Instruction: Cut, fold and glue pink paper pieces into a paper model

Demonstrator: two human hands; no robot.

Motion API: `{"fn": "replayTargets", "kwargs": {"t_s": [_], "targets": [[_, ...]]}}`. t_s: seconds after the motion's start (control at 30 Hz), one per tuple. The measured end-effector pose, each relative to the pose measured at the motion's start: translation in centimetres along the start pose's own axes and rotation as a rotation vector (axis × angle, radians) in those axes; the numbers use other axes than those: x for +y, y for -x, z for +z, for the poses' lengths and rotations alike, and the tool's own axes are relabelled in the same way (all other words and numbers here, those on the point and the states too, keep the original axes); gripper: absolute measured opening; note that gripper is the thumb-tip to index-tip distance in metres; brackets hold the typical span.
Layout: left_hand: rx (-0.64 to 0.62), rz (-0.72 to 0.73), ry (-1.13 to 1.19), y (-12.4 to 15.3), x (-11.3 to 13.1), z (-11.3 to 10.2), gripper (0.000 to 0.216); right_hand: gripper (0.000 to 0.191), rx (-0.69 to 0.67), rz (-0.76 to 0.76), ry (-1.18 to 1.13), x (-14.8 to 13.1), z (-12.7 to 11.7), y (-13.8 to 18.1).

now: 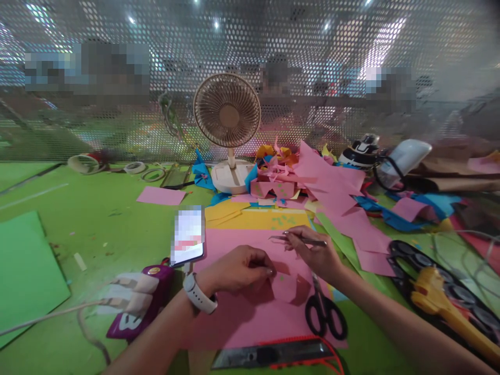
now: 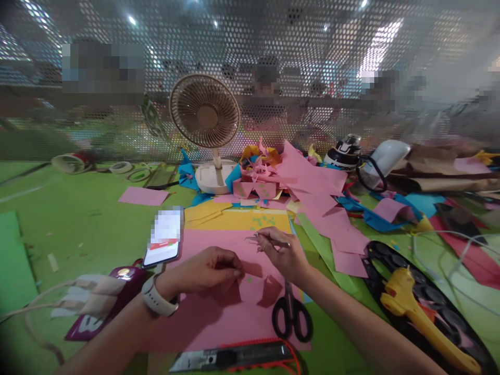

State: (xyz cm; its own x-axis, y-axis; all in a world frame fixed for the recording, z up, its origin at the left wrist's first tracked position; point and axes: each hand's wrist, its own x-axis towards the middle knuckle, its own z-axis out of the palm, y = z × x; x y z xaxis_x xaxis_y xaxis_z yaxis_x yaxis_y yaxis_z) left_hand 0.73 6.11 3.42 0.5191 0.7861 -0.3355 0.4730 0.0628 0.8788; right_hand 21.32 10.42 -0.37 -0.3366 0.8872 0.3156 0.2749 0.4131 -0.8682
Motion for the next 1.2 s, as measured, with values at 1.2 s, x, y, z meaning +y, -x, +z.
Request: {"fn": "replayTargets", "kwargs": {"t_s": [1.2], "targets": [[0.113,0.11,0.478,-0.7,-1.1,-0.3,0.037,0.023,0.17,0.386,-0.753,-1.0,-0.8,-0.8]]}}
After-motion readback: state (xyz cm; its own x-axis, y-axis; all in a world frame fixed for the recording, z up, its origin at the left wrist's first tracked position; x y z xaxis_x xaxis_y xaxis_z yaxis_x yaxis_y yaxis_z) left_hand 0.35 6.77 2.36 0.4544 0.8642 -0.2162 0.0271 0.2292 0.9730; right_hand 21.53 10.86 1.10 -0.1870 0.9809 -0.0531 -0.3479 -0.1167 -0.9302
